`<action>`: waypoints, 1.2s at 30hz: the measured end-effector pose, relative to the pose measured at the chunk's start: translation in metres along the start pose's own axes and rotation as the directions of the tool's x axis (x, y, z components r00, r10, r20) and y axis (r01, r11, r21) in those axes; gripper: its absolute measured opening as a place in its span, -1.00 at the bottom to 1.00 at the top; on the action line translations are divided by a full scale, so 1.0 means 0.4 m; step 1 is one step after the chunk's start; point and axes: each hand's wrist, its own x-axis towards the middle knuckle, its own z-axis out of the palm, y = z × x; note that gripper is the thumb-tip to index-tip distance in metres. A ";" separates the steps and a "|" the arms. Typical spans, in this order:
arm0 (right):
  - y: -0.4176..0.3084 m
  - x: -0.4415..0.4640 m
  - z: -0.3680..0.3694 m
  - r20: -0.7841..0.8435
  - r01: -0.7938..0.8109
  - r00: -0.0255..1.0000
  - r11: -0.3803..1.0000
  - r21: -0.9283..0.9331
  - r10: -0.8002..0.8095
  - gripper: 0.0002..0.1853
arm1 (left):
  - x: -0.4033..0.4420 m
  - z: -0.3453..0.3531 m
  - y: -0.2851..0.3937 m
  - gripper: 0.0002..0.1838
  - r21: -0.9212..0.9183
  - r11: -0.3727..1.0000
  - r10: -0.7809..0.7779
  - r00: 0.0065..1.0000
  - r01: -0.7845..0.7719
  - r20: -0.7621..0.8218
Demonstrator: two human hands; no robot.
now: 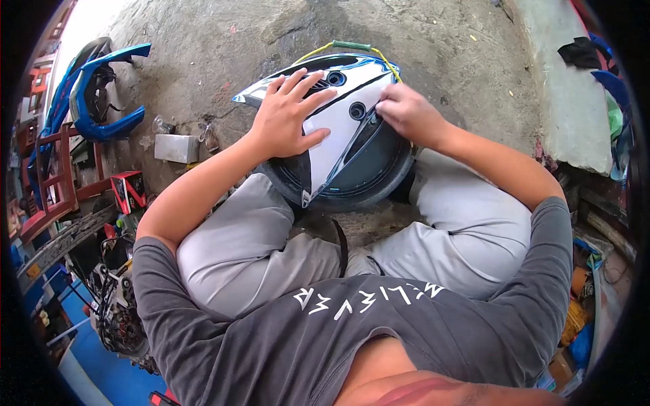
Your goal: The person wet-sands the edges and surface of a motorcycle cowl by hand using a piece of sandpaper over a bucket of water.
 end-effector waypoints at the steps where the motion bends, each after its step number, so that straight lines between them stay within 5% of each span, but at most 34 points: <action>1: 0.006 -0.002 -0.011 -0.011 -0.083 0.996 0.996 0.041 0.084 -0.92 | 0.000 0.001 0.000 -0.22 0.000 1.000 -0.003 1.000 0.003 -0.002; 2: 0.010 -0.002 -0.018 -0.018 -0.164 0.986 0.983 0.080 0.166 -0.93 | -0.002 0.002 0.000 -0.22 0.002 1.000 -0.005 1.000 0.005 -0.001; 10: -0.005 0.011 -0.002 0.039 0.021 0.999 1.000 0.013 -0.022 -0.92 | -0.001 -0.002 0.002 -0.21 -0.003 1.000 -0.004 1.000 0.004 -0.004; 16: 0.009 0.002 -0.022 -0.056 -0.180 0.982 0.983 0.044 0.183 -0.89 | -0.001 0.003 0.001 -0.21 -0.001 1.000 -0.010 1.000 0.010 -0.006; 22: -0.048 0.020 0.000 -0.035 -0.078 0.996 0.986 0.150 0.084 -0.57 | -0.001 -0.004 0.004 -0.21 -0.007 1.000 -0.009 1.000 0.009 -0.001; 23: -0.033 0.019 0.002 -0.045 -0.098 0.993 0.980 0.173 0.108 -0.50 | -0.001 -0.001 0.001 -0.21 -0.004 1.000 -0.004 1.000 0.004 -0.005; 26: -0.040 0.048 -0.053 0.075 -0.536 0.836 0.781 0.320 0.543 -0.47 | -0.001 0.001 0.001 -0.20 0.008 1.000 -0.006 1.000 0.006 0.001; 30: -0.026 0.040 -0.035 -0.065 -0.373 0.918 0.909 0.186 0.391 -0.42 | 0.003 0.002 0.000 -0.21 0.002 1.000 -0.003 1.000 0.003 -0.005; 34: -0.072 0.043 0.026 -0.024 -0.190 0.979 0.945 0.268 0.204 -0.36 | 0.001 0.003 0.001 -0.21 0.005 1.000 -0.001 1.000 0.001 0.000; 36: -0.073 0.046 0.015 0.084 -0.317 0.948 0.900 0.298 0.306 -0.30 | -0.001 0.000 0.002 -0.21 0.014 1.000 -0.002 1.000 0.002 0.003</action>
